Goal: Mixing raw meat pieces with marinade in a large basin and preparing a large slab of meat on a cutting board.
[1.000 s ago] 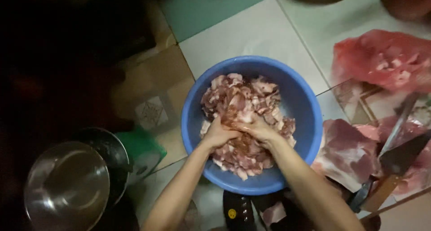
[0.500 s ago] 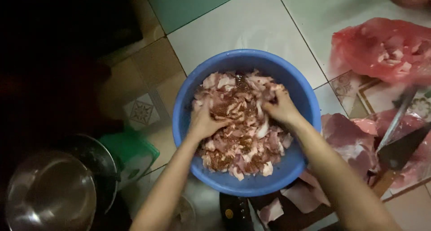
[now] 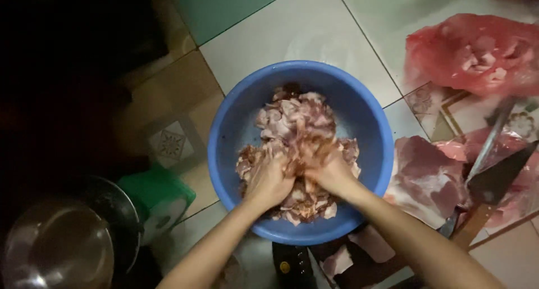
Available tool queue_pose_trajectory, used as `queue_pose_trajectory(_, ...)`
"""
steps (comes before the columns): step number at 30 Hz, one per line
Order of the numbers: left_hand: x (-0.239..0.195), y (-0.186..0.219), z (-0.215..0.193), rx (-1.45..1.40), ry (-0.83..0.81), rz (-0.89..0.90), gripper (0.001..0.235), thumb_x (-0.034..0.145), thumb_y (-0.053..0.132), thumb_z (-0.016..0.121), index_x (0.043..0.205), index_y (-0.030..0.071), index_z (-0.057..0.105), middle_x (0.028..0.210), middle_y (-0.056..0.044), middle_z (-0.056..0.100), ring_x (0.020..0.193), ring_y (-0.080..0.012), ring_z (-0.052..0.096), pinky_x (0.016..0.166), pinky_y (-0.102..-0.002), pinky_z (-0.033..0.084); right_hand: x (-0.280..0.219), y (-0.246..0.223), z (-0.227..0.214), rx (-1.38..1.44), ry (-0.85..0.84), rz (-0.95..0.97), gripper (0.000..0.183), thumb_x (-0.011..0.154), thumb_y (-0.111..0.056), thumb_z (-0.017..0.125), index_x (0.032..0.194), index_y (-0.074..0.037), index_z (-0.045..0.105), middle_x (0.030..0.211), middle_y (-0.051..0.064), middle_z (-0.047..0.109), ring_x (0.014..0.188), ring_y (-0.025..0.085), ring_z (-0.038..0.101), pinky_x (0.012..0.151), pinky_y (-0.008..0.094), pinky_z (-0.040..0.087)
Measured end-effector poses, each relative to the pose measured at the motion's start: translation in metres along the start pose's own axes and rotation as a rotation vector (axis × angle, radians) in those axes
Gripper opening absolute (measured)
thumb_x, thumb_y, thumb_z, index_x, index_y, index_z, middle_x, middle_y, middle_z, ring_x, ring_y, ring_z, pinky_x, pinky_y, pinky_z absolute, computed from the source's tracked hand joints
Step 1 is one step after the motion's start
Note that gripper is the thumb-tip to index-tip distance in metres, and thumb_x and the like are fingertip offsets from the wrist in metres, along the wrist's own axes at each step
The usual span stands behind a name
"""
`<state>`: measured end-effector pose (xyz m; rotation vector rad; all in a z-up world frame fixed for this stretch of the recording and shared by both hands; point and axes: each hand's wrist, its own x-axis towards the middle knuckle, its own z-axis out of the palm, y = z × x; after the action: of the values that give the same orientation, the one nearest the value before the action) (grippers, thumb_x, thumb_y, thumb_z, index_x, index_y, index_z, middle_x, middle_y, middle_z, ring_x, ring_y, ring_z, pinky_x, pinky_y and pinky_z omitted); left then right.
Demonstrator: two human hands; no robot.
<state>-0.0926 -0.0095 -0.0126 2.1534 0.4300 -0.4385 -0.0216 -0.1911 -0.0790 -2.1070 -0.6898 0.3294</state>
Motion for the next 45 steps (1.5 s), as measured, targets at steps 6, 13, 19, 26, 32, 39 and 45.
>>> queue_pose_trajectory(6, 0.052, -0.046, -0.033, 0.278, 0.013, 0.099, 0.076, 0.075, 0.042, 0.085, 0.137, 0.014, 0.053, 0.145, -0.025, 0.046, 0.134, -0.0456, 0.044, 0.11, -0.055, 0.04, 0.049, 0.0, -0.049, -0.373, -0.368, 0.182, 0.067, 0.08, -0.01, 0.077, 0.142, -0.01, 0.052, 0.123, 0.024, 0.058, 0.109, 0.036, 0.059, 0.091, 0.048, 0.054)
queue_pose_trajectory(13, 0.165, -0.085, 0.04, -0.234, 0.071, 0.445, 0.127, 0.061, 0.03, 0.092, 0.16, 0.004, 0.018, 0.155, -0.027, 0.038, 0.144, -0.0411, 0.036, 0.118, -0.049, 0.031, 0.12, 0.075, 0.011, 0.748, -0.281, 0.447, 0.076, 0.078, -0.022, 0.08, 0.146, -0.01, 0.048, 0.126, 0.018, 0.07, 0.113, 0.024, 0.067, 0.094, 0.04, 0.055)
queue_pose_trajectory(19, 0.085, -0.048, 0.009, -0.309, 0.089, 0.235, 0.067, 0.078, 0.004, 0.056, 0.145, 0.008, 0.059, 0.129, -0.018, 0.072, 0.124, -0.0312, 0.067, 0.111, -0.041, 0.048, 0.055, 0.038, 0.012, 0.578, -0.228, 0.309, 0.047, 0.084, -0.021, 0.063, 0.127, -0.004, 0.067, 0.121, 0.012, 0.073, 0.112, 0.023, 0.07, 0.103, 0.037, 0.055)
queue_pose_trajectory(26, -0.021, -0.034, -0.004, 0.45, -0.191, 0.404, 0.043, 0.076, 0.033, 0.081, 0.116, 0.026, 0.071, 0.125, -0.026, 0.059, 0.115, -0.0466, 0.062, 0.101, -0.059, 0.048, -0.034, -0.012, -0.03, -0.528, -0.614, -0.013, 0.032, 0.082, -0.019, 0.067, 0.11, -0.004, 0.066, 0.111, 0.029, 0.063, 0.1, 0.044, 0.067, 0.088, 0.058, 0.055)
queue_pose_trajectory(32, 0.062, -0.081, 0.05, 0.753, 0.128, 0.457, 0.052, 0.079, 0.021, 0.064, 0.131, 0.014, 0.063, 0.152, -0.028, 0.042, 0.113, -0.0498, 0.063, 0.094, -0.057, 0.05, 0.028, 0.03, -0.008, -0.528, -0.59, 0.109, 0.071, 0.067, 0.009, 0.066, 0.136, -0.007, 0.06, 0.149, 0.025, 0.039, 0.103, 0.047, 0.065, 0.081, 0.053, 0.06)
queue_pose_trajectory(39, 0.094, -0.03, -0.007, 0.45, 0.379, 0.316, 0.027, 0.084, 0.035, 0.067, 0.105, 0.024, 0.08, 0.117, -0.028, 0.066, 0.112, -0.0518, 0.061, 0.081, -0.057, 0.052, 0.05, -0.02, -0.019, -0.29, -0.524, 0.589, 0.027, 0.103, -0.023, 0.055, 0.109, 0.001, 0.064, 0.11, 0.027, 0.074, 0.099, 0.034, 0.076, 0.089, 0.043, 0.059)
queue_pose_trajectory(45, -0.032, -0.038, 0.017, 0.189, 0.345, 0.314, 0.109, 0.069, 0.047, 0.091, 0.153, 0.016, 0.03, 0.156, -0.025, 0.03, 0.143, -0.0466, 0.033, 0.109, -0.072, 0.034, 0.031, -0.05, -0.068, -0.529, -0.989, 0.159, 0.067, 0.087, -0.02, 0.066, 0.151, -0.022, 0.045, 0.163, 0.018, 0.025, 0.124, 0.037, 0.058, 0.096, 0.048, 0.058)
